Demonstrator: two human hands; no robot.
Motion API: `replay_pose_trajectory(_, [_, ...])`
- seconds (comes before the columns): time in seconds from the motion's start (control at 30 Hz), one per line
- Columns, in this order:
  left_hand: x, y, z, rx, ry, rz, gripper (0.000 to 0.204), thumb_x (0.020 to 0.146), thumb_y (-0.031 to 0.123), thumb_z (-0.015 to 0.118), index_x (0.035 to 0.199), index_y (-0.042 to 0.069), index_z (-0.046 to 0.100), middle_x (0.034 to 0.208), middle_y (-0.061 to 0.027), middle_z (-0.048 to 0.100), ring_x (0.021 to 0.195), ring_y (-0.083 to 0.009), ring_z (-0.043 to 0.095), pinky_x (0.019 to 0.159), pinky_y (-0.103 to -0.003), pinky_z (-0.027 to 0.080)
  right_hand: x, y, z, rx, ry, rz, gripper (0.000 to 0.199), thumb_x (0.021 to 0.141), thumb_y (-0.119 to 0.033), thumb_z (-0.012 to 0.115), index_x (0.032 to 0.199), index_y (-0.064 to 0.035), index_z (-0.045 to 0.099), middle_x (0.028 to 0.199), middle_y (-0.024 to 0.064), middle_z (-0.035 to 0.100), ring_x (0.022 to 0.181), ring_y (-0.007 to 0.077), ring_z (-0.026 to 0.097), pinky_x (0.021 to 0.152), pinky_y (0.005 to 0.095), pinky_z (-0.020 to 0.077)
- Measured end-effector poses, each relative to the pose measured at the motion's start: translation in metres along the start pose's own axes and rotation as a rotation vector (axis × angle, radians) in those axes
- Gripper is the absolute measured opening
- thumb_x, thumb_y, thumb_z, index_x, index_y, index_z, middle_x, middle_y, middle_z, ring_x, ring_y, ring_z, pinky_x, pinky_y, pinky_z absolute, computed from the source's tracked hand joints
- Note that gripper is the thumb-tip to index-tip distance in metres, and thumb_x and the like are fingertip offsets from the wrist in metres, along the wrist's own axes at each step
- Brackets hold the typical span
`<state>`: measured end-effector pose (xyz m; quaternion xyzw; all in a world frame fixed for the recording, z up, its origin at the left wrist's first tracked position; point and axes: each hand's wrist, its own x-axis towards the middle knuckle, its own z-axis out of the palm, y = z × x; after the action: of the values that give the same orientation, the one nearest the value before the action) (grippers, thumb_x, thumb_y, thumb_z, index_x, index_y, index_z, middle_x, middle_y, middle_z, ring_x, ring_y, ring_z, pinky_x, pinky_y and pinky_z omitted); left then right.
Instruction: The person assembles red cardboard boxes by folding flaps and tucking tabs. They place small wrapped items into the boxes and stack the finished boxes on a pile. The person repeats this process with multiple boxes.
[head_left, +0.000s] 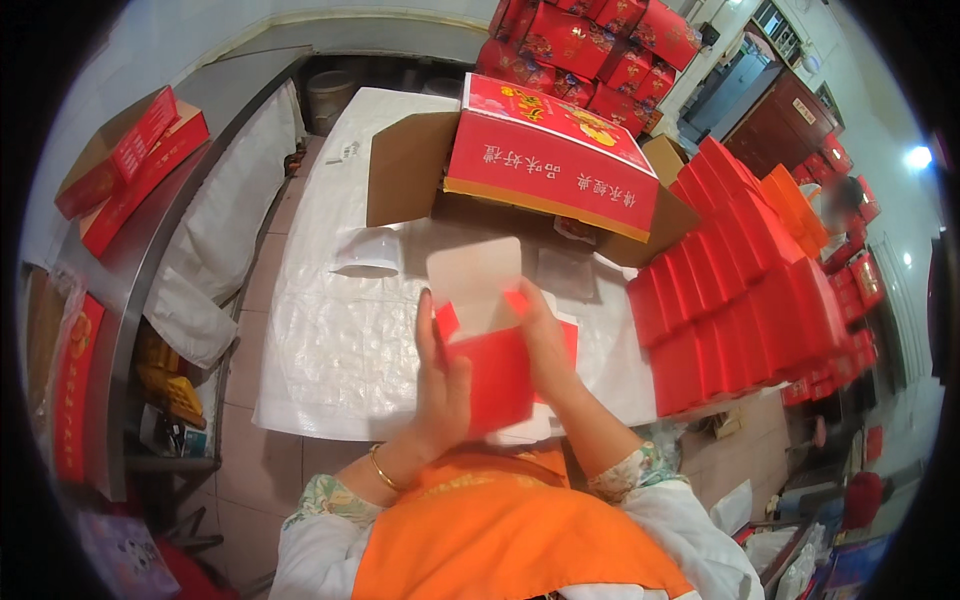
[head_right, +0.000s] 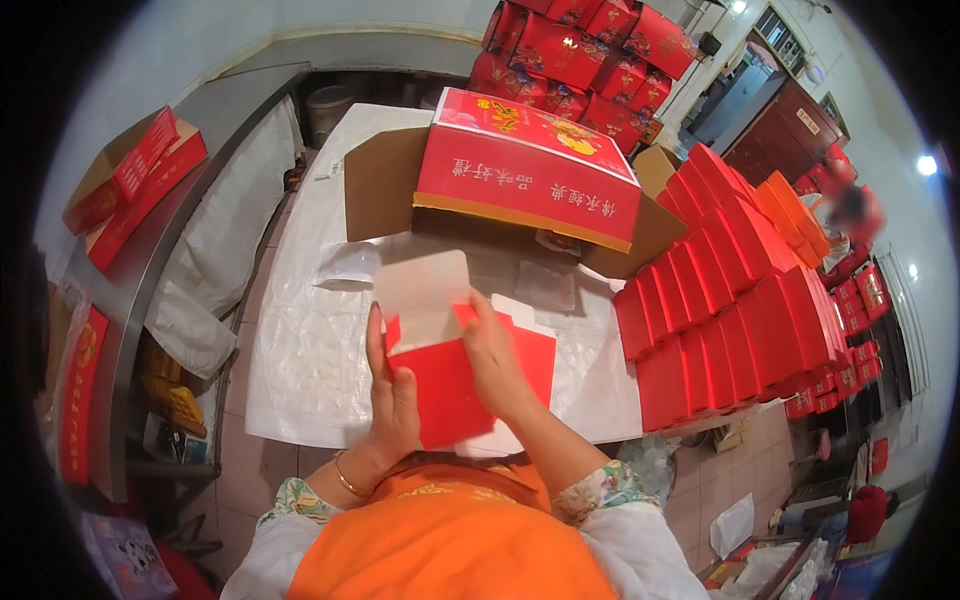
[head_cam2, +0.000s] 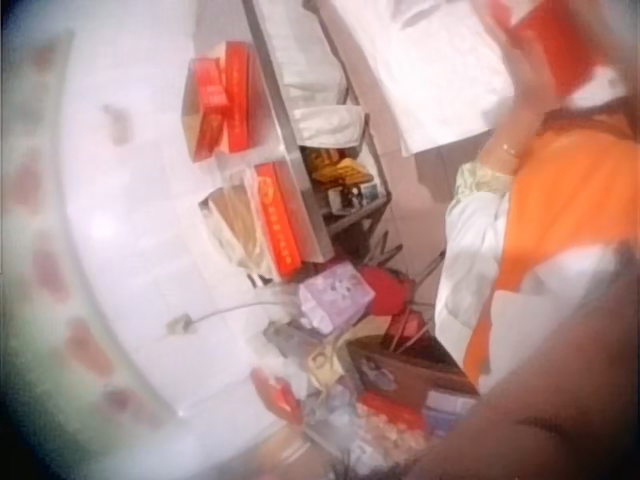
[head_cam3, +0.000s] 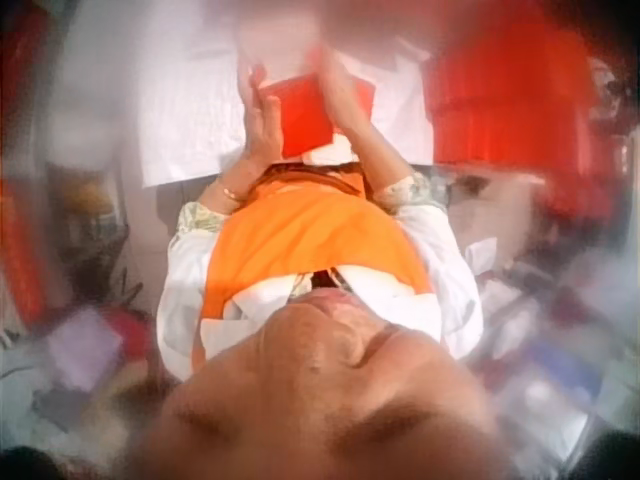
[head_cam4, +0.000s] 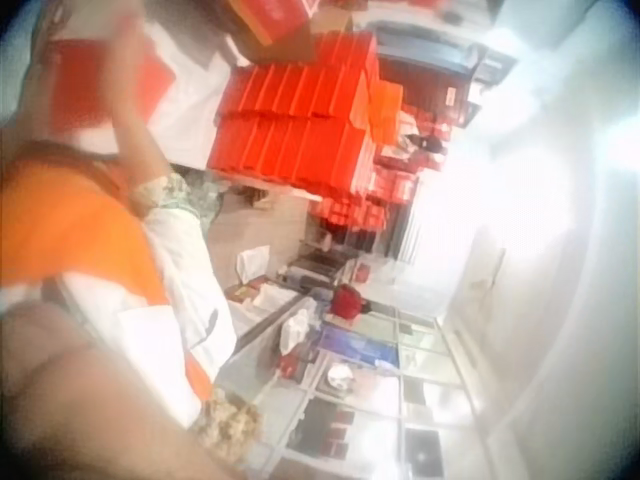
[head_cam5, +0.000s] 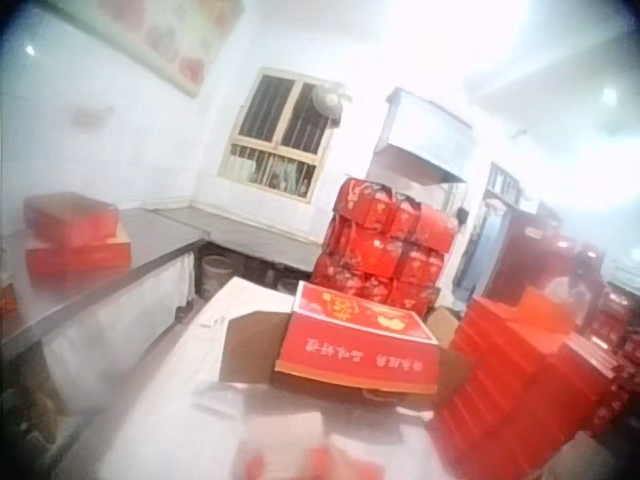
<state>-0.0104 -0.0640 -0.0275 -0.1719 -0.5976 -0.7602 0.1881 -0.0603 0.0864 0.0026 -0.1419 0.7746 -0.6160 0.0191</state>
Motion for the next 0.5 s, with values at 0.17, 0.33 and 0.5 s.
replay_pose_trajectory(0.17, [-0.046,-0.006,0.006,0.078,-0.110,-0.151,0.069,0.102,0.019,0.042,0.153,-0.005,0.003,0.155,-0.0239,0.023,0.144,-0.0333,0.025,0.117,-0.042,0.023,-0.057,0.000,0.004,-0.045,0.133,-0.085,0.068,0.105,-0.049,0.031,0.149,0.0019,0.025,0.148,0.0204,0.034,0.136,0.0277,0.036,0.113,0.0373,0.0270])
replay_pose_trajectory(0.33, [-0.044,-0.004,0.012,0.113,-0.071,-0.176,0.033,0.101,0.014,0.044,0.130,-0.001,0.044,0.125,-0.0156,0.052,0.116,-0.0244,0.051,0.103,-0.035,0.039,-0.086,0.007,0.007,-0.103,0.274,-0.052,0.047,0.106,-0.040,0.037,0.132,-0.0011,0.039,0.128,0.0129,0.044,0.119,0.0222,0.045,0.104,0.0338,0.0350])
replay_pose_trajectory(0.5, [-0.038,-0.011,0.016,0.006,-0.050,-0.281,0.024,0.104,0.025,0.041,0.106,0.003,0.051,0.102,-0.0063,0.051,0.093,-0.0131,0.047,0.087,-0.027,0.039,-0.094,0.020,-0.012,-0.128,0.238,0.037,0.033,0.105,-0.032,0.039,0.117,-0.0020,0.046,0.112,0.0085,0.052,0.106,0.0190,0.051,0.096,0.0320,0.0398])
